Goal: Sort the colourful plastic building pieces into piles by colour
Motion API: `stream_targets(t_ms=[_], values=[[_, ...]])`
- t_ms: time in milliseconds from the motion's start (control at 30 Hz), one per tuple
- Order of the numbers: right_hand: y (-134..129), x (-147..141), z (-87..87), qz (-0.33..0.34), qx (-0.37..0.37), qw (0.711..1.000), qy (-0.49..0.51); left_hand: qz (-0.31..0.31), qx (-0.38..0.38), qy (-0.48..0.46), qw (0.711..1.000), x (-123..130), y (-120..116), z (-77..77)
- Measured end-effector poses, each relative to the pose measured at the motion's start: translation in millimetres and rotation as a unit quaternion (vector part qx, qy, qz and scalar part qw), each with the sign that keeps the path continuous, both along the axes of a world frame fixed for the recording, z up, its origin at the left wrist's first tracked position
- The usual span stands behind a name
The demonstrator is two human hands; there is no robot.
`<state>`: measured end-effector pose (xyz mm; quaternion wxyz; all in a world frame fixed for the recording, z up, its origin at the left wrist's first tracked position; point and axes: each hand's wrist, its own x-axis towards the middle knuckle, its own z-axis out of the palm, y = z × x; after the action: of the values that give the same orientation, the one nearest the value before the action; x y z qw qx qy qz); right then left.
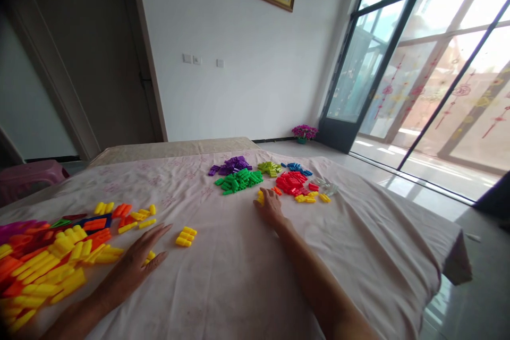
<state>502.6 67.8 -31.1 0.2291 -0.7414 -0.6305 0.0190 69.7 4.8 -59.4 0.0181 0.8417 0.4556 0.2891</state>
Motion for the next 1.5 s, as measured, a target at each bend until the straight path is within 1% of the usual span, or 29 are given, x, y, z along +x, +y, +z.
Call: stream_targets(t_ms=[100, 200, 300, 400, 500, 567, 633, 667, 733, 800, 833, 900, 933, 967, 1033, 1067, 1100, 1133, 1167, 1200, 1233, 1267, 1300, 1333, 1367, 1433, 1467, 1500], values=[[16, -14, 8.7, 0.027, -0.033, 0.999, -0.003, -0.033, -0.001, 0.027, 0.999, 27, 5, 8.0], [26, -28, 12.3, 0.051, -0.039, 0.998, -0.014, -0.067, 0.01, 0.054, 0.996, 59, 10, 10.4], [24, -40, 7.8, 0.063, -0.013, 0.998, -0.012, -0.081, 0.024, 0.042, 0.996, 82, 12, 9.8], [16, -46, 3.3, 0.056, 0.015, 0.998, -0.022, -0.077, 0.022, 0.01, 0.997, 90, 7, 16.3], [9, -48, 4.7, 0.03, 0.018, 0.999, -0.033, -0.043, 0.006, 0.017, 0.999, 88, -3, 30.7], [6, -49, 7.7, 0.004, 0.014, 0.999, -0.033, -0.009, -0.024, 0.036, 0.999, 83, -9, 39.4], [2, -51, 10.5, 0.004, 0.016, 0.999, -0.035, 0.018, -0.055, 0.057, 0.997, 75, -14, 44.0], [0, -54, 11.5, 0.019, 0.019, 0.999, -0.036, 0.029, -0.063, 0.064, 0.996, 70, -16, 44.6], [-7, -66, 12.6, 0.071, 0.032, 0.997, -0.021, 0.046, -0.061, 0.068, 0.995, 56, -18, 43.7], [-14, -88, 13.1, 0.129, 0.053, 0.99, 0.032, 0.066, -0.033, 0.052, 0.996, 40, -17, 43.2], [-17, -105, 13.5, 0.151, 0.059, 0.984, 0.079, 0.081, -0.009, 0.036, 0.996, 30, -16, 44.5], [-22, -148, 15.4, 0.168, 0.049, 0.962, 0.211, 0.114, 0.043, -0.002, 0.993, 9, -14, 52.2], [-24, -174, 17.5, 0.171, 0.023, 0.941, 0.292, 0.134, 0.065, -0.02, 0.989, -3, -13, 58.8], [-25, -202, 20.7, 0.171, -0.016, 0.912, 0.371, 0.158, 0.079, -0.034, 0.984, -16, -12, 67.0], [-28, -261, 30.2, 0.164, -0.064, 0.847, 0.501, 0.224, 0.088, -0.044, 0.97, -45, -11, 86.5], [-29, -290, 36.2, 0.171, -0.078, 0.811, 0.553, 0.263, 0.089, -0.041, 0.96, -59, -12, 96.5], [-31, -316, 42.7, 0.183, -0.075, 0.772, 0.604, 0.301, 0.093, -0.03, 0.949, -73, -13, 106.0], [-33, -339, 48.9, 0.205, -0.078, 0.737, 0.639, 0.337, 0.104, -0.012, 0.936, -86, -14, 114.2], [-34, -358, 54.4, 0.242, -0.084, 0.707, 0.659, 0.368, 0.122, 0.01, 0.922, -96, -16, 120.7], [-35, -371, 58.5, 0.278, -0.082, 0.688, 0.665, 0.389, 0.144, 0.034, 0.909, -103, -19, 125.1], [-34, -378, 60.8, 0.31, -0.076, 0.681, 0.659, 0.4, 0.167, 0.055, 0.9, -107, -22, 127.0], [-31, -379, 61.0, 0.334, -0.064, 0.686, 0.644, 0.397, 0.189, 0.072, 0.895, -106, -25, 126.1], [-26, -374, 59.0, 0.341, -0.045, 0.701, 0.624, 0.38, 0.207, 0.084, 0.898, -103, -28, 122.5], [-19, -362, 55.1, 0.331, -0.025, 0.727, 0.601, 0.35, 0.219, 0.094, 0.906, -96, -31, 116.1], [-9, -344, 49.8, 0.308, -0.002, 0.758, 0.575, 0.312, 0.224, 0.107, 0.917, -88, -33, 107.3], [13, -294, 38.3, 0.228, 0.055, 0.83, 0.506, 0.227, 0.213, 0.141, 0.94, -71, -37, 84.8], [25, -264, 33.6, 0.183, 0.095, 0.865, 0.457, 0.19, 0.199, 0.157, 0.949, -64, -38, 72.4], [37, -232, 30.4, 0.153, 0.138, 0.894, 0.398, 0.162, 0.181, 0.169, 0.955, -59, -38, 60.3]])
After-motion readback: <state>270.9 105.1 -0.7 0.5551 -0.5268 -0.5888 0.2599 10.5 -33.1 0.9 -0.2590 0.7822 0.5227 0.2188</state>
